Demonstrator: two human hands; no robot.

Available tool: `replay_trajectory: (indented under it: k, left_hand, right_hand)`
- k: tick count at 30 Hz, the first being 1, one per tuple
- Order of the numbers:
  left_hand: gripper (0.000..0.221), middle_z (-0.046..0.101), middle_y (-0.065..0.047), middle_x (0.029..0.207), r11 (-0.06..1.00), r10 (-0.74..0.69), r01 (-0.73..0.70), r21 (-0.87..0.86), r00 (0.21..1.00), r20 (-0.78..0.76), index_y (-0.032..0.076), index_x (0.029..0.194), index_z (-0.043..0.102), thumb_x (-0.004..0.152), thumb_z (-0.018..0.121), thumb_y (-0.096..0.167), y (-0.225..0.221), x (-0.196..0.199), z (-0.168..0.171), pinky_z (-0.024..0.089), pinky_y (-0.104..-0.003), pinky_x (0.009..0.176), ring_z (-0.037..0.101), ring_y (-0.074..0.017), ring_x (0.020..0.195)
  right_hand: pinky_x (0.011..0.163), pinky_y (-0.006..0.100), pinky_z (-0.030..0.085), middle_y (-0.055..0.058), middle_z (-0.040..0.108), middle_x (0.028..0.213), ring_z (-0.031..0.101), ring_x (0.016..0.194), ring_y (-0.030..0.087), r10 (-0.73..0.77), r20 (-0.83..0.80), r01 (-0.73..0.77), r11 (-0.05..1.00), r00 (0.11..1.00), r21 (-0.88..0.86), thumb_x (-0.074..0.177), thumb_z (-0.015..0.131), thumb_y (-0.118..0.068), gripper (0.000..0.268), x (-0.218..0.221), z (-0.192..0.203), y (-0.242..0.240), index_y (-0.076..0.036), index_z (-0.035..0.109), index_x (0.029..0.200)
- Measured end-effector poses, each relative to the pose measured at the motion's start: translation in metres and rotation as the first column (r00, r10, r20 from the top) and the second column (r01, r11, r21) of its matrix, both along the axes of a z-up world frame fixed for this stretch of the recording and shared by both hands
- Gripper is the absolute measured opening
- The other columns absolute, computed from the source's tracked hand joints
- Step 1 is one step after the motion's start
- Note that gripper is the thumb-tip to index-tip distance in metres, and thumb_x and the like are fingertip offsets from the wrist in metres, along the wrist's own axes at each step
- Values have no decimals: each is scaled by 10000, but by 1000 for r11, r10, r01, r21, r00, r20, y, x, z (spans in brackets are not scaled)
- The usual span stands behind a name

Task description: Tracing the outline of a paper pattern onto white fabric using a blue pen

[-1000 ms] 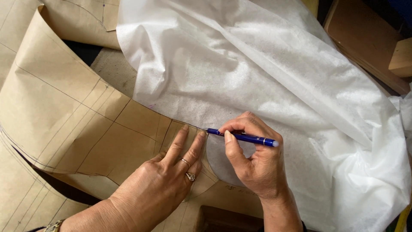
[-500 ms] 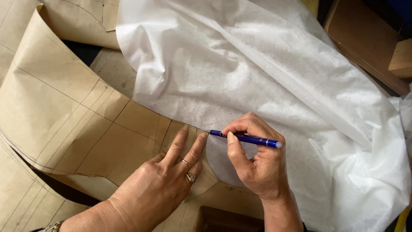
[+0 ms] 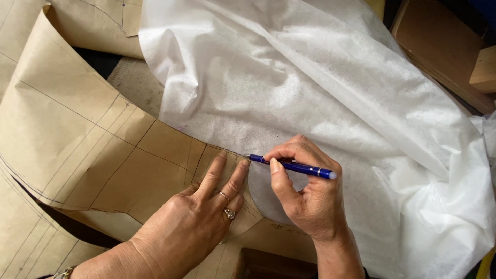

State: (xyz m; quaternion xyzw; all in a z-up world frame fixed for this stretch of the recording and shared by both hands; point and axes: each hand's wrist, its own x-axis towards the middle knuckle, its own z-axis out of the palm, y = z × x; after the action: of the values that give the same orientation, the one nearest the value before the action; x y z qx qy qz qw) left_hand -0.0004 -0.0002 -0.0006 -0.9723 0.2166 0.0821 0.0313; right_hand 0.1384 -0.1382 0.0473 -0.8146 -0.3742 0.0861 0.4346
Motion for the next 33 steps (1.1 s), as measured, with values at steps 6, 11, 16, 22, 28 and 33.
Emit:
replay_trajectory:
  k: [6,11,16,22,28,33]
  left_hand:
    - [496,280,-200,1573,1000,9,-9,-4,1000,8,250,1303,523,808,494,275,0,-1,-2,507,-365,795,328,-508,1368]
    - [516,271,-207,1576,1000,-2,2,9,1000,8,231,1312,513,797,510,259,0,0,-1,507,-362,801,341,-508,1359]
    - [501,282,-205,1570,1000,10,-10,-4,1000,21,221,1299,524,799,508,244,-1,1,0,514,-359,785,355,-502,1348]
    - [526,303,-184,1561,1000,20,-21,11,998,58,203,1322,510,796,509,228,0,1,2,526,-332,752,374,-480,1341]
    - [595,301,-178,1553,999,25,-27,29,996,86,166,1395,438,805,474,234,0,1,1,527,-305,726,364,-465,1341]
    - [583,285,-193,1563,1000,15,-16,23,998,63,183,1372,471,792,498,230,0,0,1,517,-313,748,357,-485,1347]
  right_hand:
    - [635,244,485,42,631,771,591,681,150,24,-8,-24,999,1000,28,877,510,-66,117,0,-2,0,-26,611,835]
    - [631,244,484,38,624,762,590,677,146,7,-3,-7,1000,1000,11,874,510,-67,115,0,-2,0,-32,607,822]
    - [640,245,488,36,629,769,594,683,143,12,-5,-11,1000,1000,7,875,513,-60,113,1,-1,-1,-31,610,827]
    - [613,238,483,32,623,757,585,662,137,8,4,-8,1000,1000,-5,891,511,-84,127,1,-3,-1,-31,611,833]
    - [615,239,473,35,617,741,587,646,139,-20,9,20,1000,1000,-18,885,522,-67,118,1,-2,-1,-36,608,811]
    - [624,231,496,30,625,753,601,659,138,-6,4,6,1000,1000,-8,892,552,-74,101,0,-3,1,-31,616,827]
